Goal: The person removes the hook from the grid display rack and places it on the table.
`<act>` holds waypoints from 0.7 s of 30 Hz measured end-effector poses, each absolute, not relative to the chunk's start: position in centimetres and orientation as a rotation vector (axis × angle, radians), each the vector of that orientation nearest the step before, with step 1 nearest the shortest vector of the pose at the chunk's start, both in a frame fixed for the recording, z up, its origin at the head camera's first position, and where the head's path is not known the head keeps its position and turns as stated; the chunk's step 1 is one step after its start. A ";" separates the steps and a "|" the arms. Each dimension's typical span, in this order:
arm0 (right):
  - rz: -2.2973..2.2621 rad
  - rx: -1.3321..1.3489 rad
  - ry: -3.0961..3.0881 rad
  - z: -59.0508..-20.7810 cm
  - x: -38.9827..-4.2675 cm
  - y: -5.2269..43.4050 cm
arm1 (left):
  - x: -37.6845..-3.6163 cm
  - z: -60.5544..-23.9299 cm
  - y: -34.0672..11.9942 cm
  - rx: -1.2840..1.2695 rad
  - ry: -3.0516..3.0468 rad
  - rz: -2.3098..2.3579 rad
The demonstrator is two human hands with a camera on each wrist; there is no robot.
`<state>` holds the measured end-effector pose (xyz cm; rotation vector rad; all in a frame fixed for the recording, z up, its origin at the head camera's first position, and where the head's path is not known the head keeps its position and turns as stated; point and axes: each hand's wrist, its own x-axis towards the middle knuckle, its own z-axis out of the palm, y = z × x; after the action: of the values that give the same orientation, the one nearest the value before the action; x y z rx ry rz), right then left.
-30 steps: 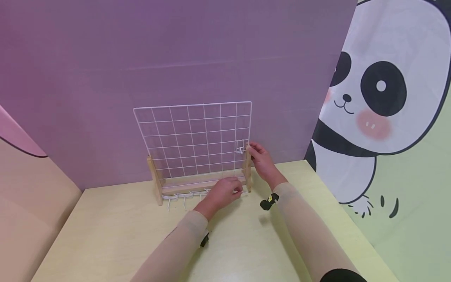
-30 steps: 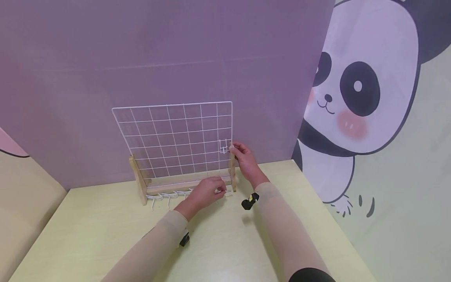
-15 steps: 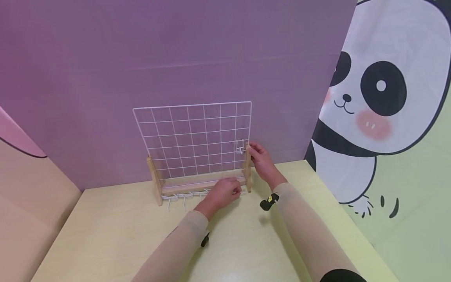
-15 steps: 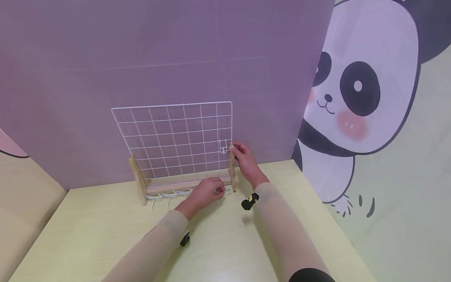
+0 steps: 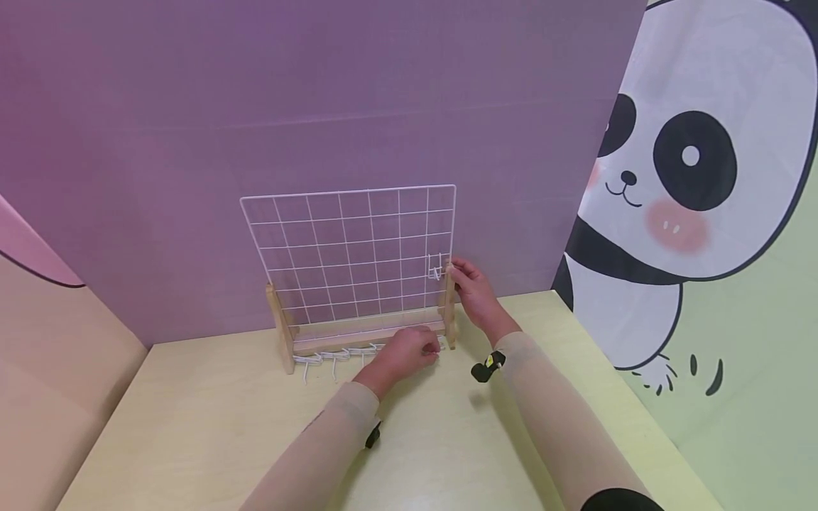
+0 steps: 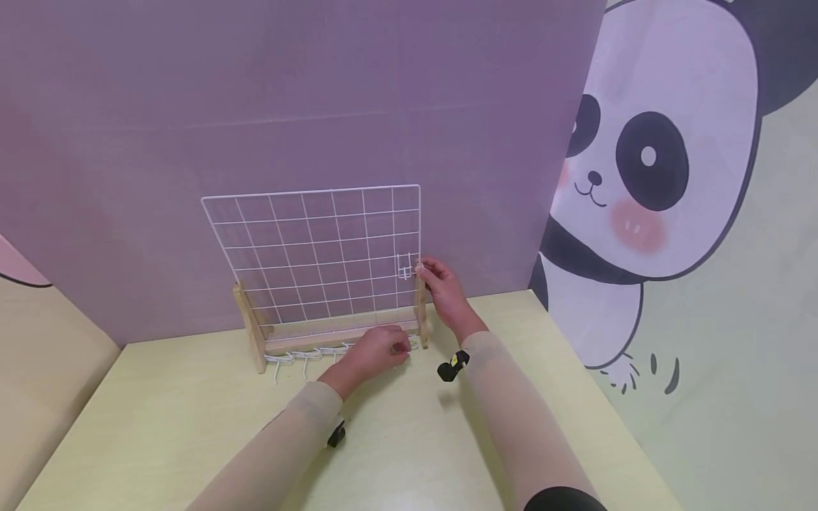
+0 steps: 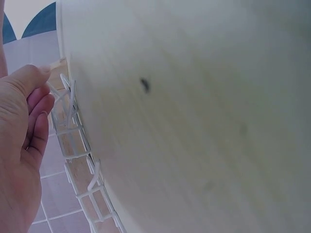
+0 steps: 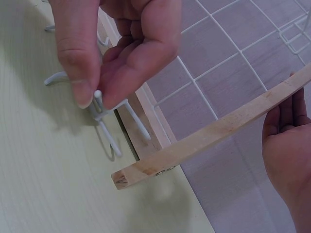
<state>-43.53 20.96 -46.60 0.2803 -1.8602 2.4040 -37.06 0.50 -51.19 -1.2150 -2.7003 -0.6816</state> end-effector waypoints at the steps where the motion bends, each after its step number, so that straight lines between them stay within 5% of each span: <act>1: 2.401 0.282 -1.862 -46.6 -43.5 21.0 | -37.1 -51.2 0.5 -1.215 -2.704 -0.684; 21: 2.402 0.265 -1.887 -46.6 -43.6 20.9 | -37.4 -51.4 0.7 -1.215 -2.765 -0.722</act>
<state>-43.55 20.95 -46.56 0.2653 -1.8871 2.4018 -37.35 0.66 -51.39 -1.2153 -2.7654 -0.7215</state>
